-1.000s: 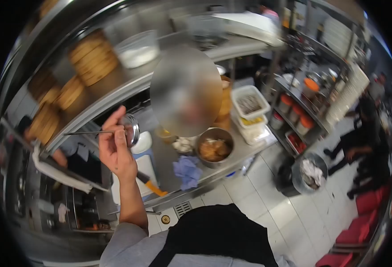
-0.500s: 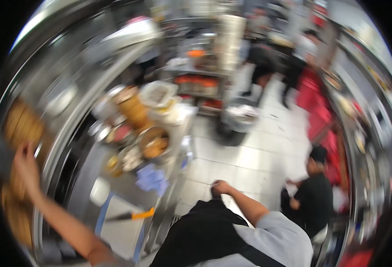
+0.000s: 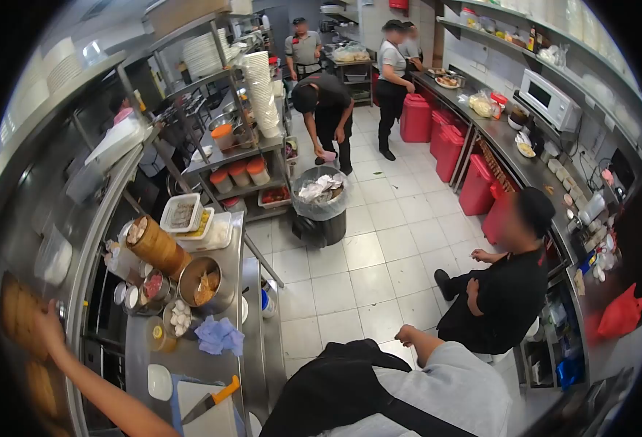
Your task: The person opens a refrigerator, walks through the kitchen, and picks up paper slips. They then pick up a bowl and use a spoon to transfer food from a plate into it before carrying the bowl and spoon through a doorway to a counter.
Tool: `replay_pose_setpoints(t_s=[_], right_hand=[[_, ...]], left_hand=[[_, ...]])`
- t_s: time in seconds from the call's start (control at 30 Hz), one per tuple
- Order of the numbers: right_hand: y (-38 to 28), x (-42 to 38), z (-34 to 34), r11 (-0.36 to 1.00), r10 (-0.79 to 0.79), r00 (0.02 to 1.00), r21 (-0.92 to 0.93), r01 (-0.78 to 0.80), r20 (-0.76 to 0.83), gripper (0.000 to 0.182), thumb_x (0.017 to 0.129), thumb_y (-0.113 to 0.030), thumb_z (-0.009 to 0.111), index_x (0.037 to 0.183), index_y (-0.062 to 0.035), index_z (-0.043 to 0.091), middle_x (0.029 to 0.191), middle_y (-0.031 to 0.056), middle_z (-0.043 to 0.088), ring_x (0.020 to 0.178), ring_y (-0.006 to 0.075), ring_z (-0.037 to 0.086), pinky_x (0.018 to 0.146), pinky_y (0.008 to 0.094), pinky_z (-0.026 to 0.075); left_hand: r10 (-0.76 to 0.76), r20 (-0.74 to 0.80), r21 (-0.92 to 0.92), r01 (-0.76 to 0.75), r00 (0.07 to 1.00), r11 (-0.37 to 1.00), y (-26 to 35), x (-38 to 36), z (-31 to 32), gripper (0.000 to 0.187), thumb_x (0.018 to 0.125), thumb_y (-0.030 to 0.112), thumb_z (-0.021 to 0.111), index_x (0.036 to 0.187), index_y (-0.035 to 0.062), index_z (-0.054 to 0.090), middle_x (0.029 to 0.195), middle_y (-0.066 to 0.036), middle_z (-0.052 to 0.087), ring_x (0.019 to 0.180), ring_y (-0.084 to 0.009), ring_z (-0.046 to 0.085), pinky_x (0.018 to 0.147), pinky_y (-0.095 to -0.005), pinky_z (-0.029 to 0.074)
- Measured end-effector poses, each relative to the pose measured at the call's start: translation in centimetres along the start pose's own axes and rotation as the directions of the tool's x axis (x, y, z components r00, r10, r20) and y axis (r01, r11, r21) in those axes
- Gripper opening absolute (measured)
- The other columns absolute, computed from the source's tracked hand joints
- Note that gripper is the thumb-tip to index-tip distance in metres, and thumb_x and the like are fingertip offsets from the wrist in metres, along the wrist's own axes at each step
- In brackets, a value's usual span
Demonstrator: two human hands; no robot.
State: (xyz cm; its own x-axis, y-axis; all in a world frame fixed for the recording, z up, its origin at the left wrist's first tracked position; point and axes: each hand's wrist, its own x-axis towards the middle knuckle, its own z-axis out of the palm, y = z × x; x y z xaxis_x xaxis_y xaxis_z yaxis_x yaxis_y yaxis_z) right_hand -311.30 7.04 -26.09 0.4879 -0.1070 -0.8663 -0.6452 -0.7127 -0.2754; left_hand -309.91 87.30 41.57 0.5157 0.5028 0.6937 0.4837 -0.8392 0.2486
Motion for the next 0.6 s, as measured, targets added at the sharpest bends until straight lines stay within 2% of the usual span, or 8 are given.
replay_pose_setpoints(t_s=[0.07, 0.13, 0.23, 0.3, 0.37, 0.43, 0.5, 0.6], right_hand=[[1.3, -0.4, 0.0, 0.979, -0.004, 0.999, 0.202, -0.004, 0.04, 0.031, 0.084, -0.03, 0.06, 0.087, 0.0012, 0.064, 0.084, 0.0112, 0.067, 0.063, 0.0216, 0.066, 0.05, 0.0347, 0.054], [1.6, -1.5, 0.5, 0.972, -0.014, 0.999, 0.237, 0.005, 0.038, 0.031, 0.085, -0.029, 0.059, 0.088, 0.001, 0.064, 0.083, 0.011, 0.067, 0.063, 0.0215, 0.066, 0.049, 0.0348, 0.054], [2.9, 1.1, 0.7, 0.966, -0.062, 0.994, 0.254, 0.039, 0.086, 0.03, 0.084, -0.029, 0.059, 0.086, 0.0011, 0.065, 0.08, 0.0113, 0.066, 0.061, 0.0214, 0.065, 0.05, 0.0346, 0.054], [1.8, -0.2, -1.2, 0.906, -0.373, 0.921, -0.168, 0.388, 0.116, 0.028, 0.078, -0.019, 0.066, 0.095, 0.0022, 0.064, 0.086, 0.0144, 0.067, 0.065, 0.0189, 0.066, 0.053, 0.0316, 0.055], [0.8, -0.9, -2.4, 0.909, -0.393, 0.917, -0.122, 0.398, 0.062, 0.027, 0.077, -0.019, 0.065, 0.097, -0.0008, 0.065, 0.086, 0.0125, 0.067, 0.068, 0.0195, 0.067, 0.056, 0.032, 0.055], [-0.2, -1.4, -3.8, 0.91, -0.408, 0.913, -0.074, 0.408, 0.011, 0.026, 0.077, -0.019, 0.064, 0.098, -0.0039, 0.066, 0.085, 0.0105, 0.068, 0.071, 0.0201, 0.068, 0.06, 0.0323, 0.056], [-0.4, -2.2, -5.0, 0.951, -0.264, 0.963, 0.153, 0.27, -0.056, 0.031, 0.083, -0.029, 0.058, 0.097, -0.0029, 0.067, 0.078, 0.0096, 0.067, 0.064, 0.0192, 0.066, 0.053, 0.0325, 0.055], [2.6, 1.0, -5.5, 0.887, -0.439, 0.898, -0.173, 0.428, -0.027, 0.031, 0.079, -0.031, 0.062, 0.098, -0.007, 0.066, 0.08, 0.0069, 0.069, 0.067, 0.0203, 0.067, 0.058, 0.0318, 0.055]], left_hand=[[0.003, -0.088, 0.066, 0.003, 0.996, 0.998, 3.8, -0.1, -0.8, 0.035, 0.088, 0.028, 0.057, 0.099, -0.0062, 0.059, 0.092, -0.023, 0.061, 0.085, -0.0356, 0.058, 0.078, -0.0402, 0.043], [0.248, -0.413, 0.087, -0.234, 0.876, 0.968, 7.1, -0.4, -0.8, 0.048, 0.091, 0.035, 0.051, 0.118, -0.0045, 0.054, 0.115, -0.026, 0.056, 0.106, -0.0408, 0.052, 0.089, -0.0437, 0.041], [0.425, -0.369, 0.274, -0.341, 0.826, 0.899, 10.9, 3.0, 0.8, 0.051, 0.093, 0.034, 0.048, 0.127, -0.0036, 0.046, 0.124, -0.025, 0.05, 0.116, -0.0383, 0.047, 0.096, -0.0428, 0.038], [0.473, -0.362, 0.31, -0.375, 0.803, 0.874, 10.5, 6.4, 3.6, 0.051, 0.093, 0.032, 0.047, 0.129, -0.0043, 0.044, 0.126, -0.025, 0.049, 0.117, -0.0384, 0.046, 0.098, -0.0427, 0.037], [0.53, -0.359, 0.348, -0.417, 0.768, 0.84, 10.7, 8.9, 5.5, 0.051, 0.094, 0.031, 0.047, 0.13, -0.005, 0.042, 0.127, -0.025, 0.048, 0.118, -0.0384, 0.044, 0.099, -0.0427, 0.036], [0.18, -0.061, 0.397, -0.142, 0.982, 0.907, 10.2, 9.9, 6.7, 0.049, 0.093, 0.026, 0.048, 0.131, -0.0044, 0.041, 0.127, -0.025, 0.048, 0.118, -0.038, 0.045, 0.1, -0.0422, 0.036], [0.144, 0.072, 0.31, -0.159, 0.987, 0.937, 4.8, 14.5, 10.5, 0.045, 0.092, 0.022, 0.048, 0.13, -0.0027, 0.043, 0.123, -0.026, 0.051, 0.116, -0.0382, 0.048, 0.097, -0.0431, 0.038], [0.094, 0.147, 0.305, -0.135, 0.985, 0.943, 2.8, 15.0, 10.6, 0.04, 0.092, 0.018, 0.047, 0.126, -0.0028, 0.047, 0.115, -0.027, 0.055, 0.11, -0.0393, 0.052, 0.093, -0.0438, 0.041]])
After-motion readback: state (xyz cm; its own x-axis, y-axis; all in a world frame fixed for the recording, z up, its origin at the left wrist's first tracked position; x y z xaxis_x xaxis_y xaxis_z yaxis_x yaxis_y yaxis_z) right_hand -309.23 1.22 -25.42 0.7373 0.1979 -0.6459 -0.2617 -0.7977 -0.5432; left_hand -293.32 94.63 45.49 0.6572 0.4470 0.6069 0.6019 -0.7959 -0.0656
